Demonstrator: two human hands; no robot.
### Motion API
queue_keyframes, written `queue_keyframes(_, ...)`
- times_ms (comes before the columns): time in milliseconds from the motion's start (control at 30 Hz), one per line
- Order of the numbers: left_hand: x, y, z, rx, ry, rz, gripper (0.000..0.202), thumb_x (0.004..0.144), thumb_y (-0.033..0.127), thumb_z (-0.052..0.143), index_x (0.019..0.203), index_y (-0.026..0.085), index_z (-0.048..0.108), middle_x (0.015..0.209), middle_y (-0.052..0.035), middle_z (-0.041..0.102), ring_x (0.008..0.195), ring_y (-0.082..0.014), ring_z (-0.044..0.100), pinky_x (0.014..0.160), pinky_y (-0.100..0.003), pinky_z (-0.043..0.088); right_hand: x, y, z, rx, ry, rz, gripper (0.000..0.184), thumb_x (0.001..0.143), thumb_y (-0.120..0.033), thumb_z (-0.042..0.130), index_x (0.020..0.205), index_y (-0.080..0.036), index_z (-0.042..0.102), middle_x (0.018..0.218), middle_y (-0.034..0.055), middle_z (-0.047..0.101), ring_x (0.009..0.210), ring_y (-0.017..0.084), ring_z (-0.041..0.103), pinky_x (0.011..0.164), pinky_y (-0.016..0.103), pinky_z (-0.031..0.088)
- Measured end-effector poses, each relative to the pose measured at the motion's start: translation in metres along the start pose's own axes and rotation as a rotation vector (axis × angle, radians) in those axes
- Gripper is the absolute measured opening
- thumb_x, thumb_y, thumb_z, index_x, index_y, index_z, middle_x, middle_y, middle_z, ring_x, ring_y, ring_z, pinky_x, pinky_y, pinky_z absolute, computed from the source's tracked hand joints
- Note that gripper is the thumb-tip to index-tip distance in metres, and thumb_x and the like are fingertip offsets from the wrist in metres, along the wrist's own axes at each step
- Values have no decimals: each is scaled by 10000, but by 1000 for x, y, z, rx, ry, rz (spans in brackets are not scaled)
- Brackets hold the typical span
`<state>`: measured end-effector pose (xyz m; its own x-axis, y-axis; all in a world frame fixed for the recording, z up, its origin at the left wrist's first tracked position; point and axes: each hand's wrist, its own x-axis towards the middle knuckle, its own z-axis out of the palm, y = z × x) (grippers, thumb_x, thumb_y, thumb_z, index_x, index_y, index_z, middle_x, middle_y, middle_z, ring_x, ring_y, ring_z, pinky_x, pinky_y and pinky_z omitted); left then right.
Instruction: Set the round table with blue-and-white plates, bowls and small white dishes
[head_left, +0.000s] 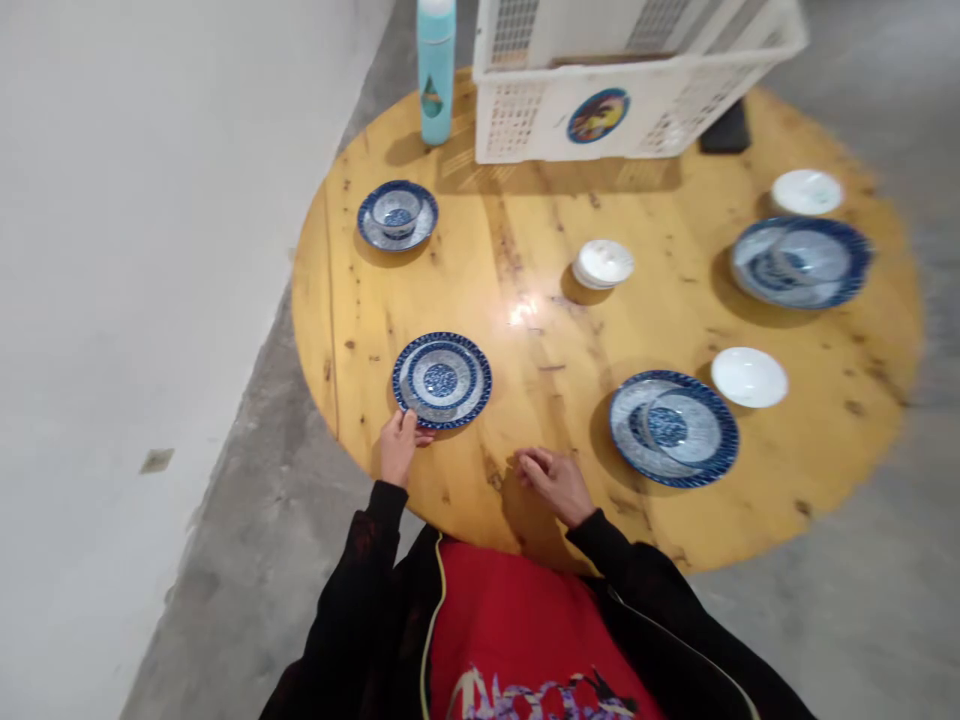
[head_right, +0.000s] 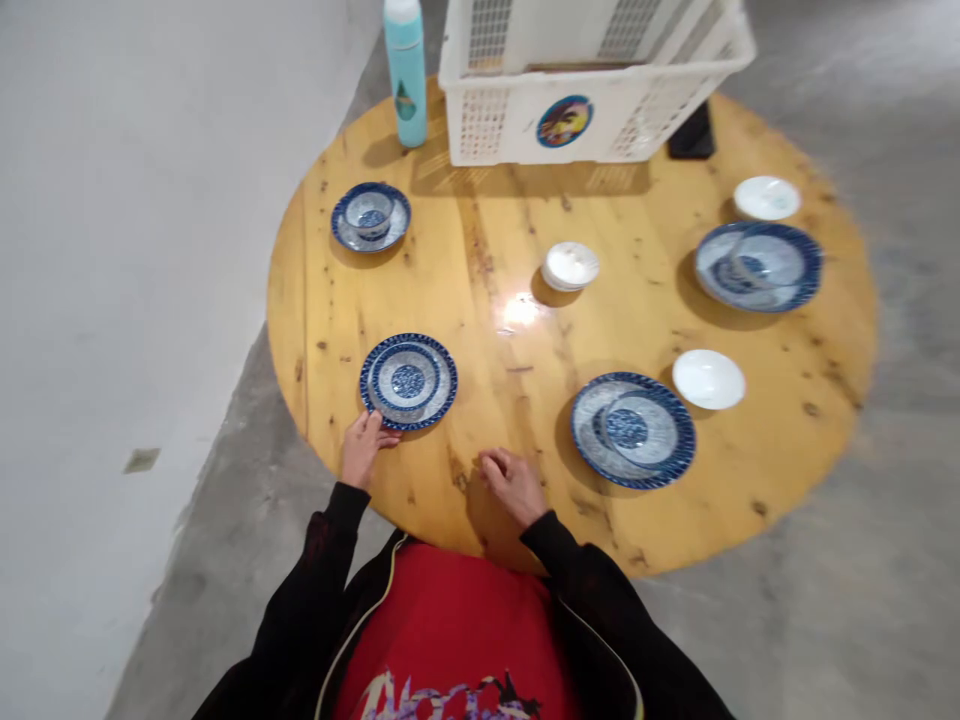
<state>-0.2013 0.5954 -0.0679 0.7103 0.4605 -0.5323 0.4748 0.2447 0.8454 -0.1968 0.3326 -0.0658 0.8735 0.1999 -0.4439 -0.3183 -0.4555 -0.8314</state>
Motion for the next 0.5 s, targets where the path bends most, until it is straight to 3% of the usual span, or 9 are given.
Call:
queue_keyframes(167,-8,-3,-5,-4,13,26,463,840,652,647,792,199,569,696,-29,699,627,-165,718,575,-240,547,90,-36,-77,68,322,-66,289,803,-390,587,922,-151,697,697,51,718,551,160,649,550,270,538)
queue_keyframes(300,-31,-13,-6,27,9,7,474,834,639,653,873,167,628,765,-62,741,616,-140,689,578,-236,545,165,-59,-134,132,528,9,147,816,-254,614,859,-120,654,658,45,684,480,123,615,424,199,469)
queue_keyframes(500,-73,-38,8,75,1,-31,454,849,617,646,902,166,665,745,-47,724,621,-140,676,600,-245,547,238,-73,-172,7,629,170,202,946,-282,591,869,-100,636,633,61,645,472,146,596,437,258,492)
